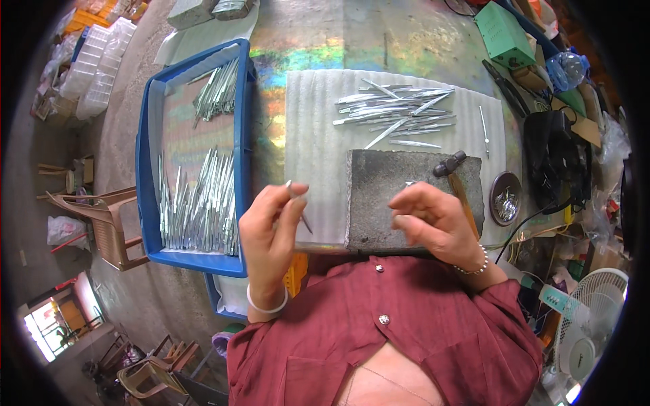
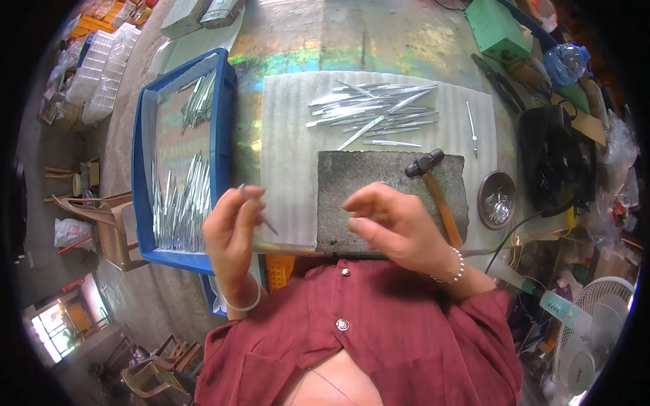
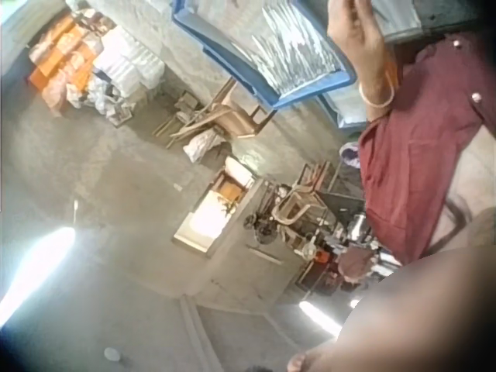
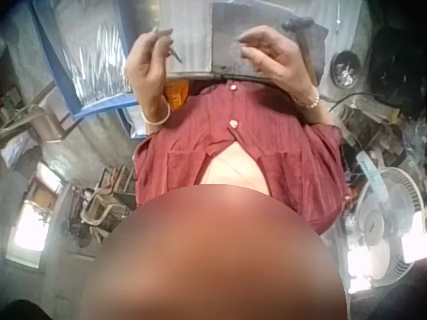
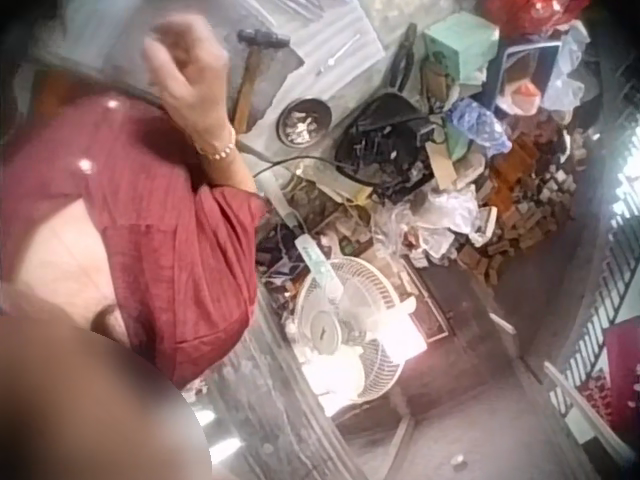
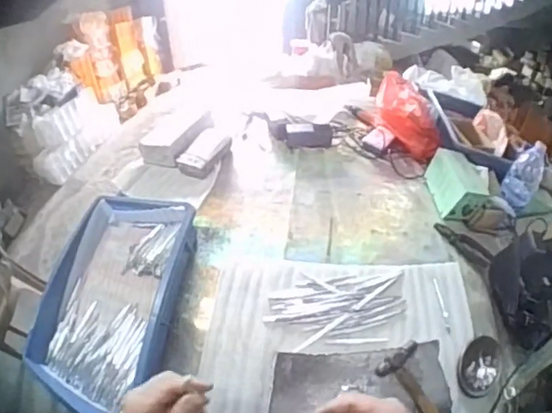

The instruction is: Assembling and hammering small metal components into strips on a workbench.

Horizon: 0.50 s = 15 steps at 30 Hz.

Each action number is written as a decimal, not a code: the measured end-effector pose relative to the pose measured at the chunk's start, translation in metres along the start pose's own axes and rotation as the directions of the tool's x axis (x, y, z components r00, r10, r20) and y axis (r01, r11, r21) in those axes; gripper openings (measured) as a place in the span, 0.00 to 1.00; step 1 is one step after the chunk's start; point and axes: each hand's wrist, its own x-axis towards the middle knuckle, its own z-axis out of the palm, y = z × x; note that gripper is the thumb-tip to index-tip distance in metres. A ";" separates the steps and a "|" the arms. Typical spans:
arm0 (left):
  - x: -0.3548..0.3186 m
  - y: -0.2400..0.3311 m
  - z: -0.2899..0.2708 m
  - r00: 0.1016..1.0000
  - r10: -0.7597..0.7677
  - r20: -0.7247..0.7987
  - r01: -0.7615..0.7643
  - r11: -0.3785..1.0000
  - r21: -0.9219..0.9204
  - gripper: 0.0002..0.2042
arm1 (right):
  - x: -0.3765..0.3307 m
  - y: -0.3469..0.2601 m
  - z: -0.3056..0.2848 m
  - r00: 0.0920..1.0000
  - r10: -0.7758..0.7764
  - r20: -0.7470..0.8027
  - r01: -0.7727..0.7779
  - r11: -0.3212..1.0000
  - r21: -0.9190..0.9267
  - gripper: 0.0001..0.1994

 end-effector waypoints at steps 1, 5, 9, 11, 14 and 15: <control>0.011 -0.005 0.006 0.998 0.039 0.047 -0.049 0.969 0.240 0.07 | -0.007 0.000 -0.007 0.999 -0.005 -0.054 0.003 1.000 -0.029 0.11; 0.036 -0.047 0.029 0.988 0.118 0.105 -0.157 0.748 0.644 0.09 | -0.029 0.004 -0.025 0.958 -0.166 -0.235 0.088 0.947 -0.309 0.07; 0.038 -0.065 0.041 0.995 0.036 0.094 -0.097 0.610 0.787 0.12 | -0.043 0.002 -0.039 0.930 -0.262 -0.259 0.088 0.839 -0.536 0.07; 0.041 -0.053 0.047 0.990 0.110 0.084 -0.134 0.600 0.789 0.11 | -0.048 0.006 -0.044 0.924 -0.249 -0.291 0.070 0.857 -0.511 0.07; 0.058 -0.020 0.062 0.992 0.032 0.122 -0.096 0.822 0.561 0.07 | -0.050 0.010 -0.050 0.922 -0.223 -0.317 0.050 0.879 -0.473 0.07; 0.067 -0.021 0.069 0.992 0.032 0.123 -0.097 0.817 0.568 0.07 | -0.049 0.011 -0.052 0.922 -0.212 -0.323 0.042 0.885 -0.463 0.07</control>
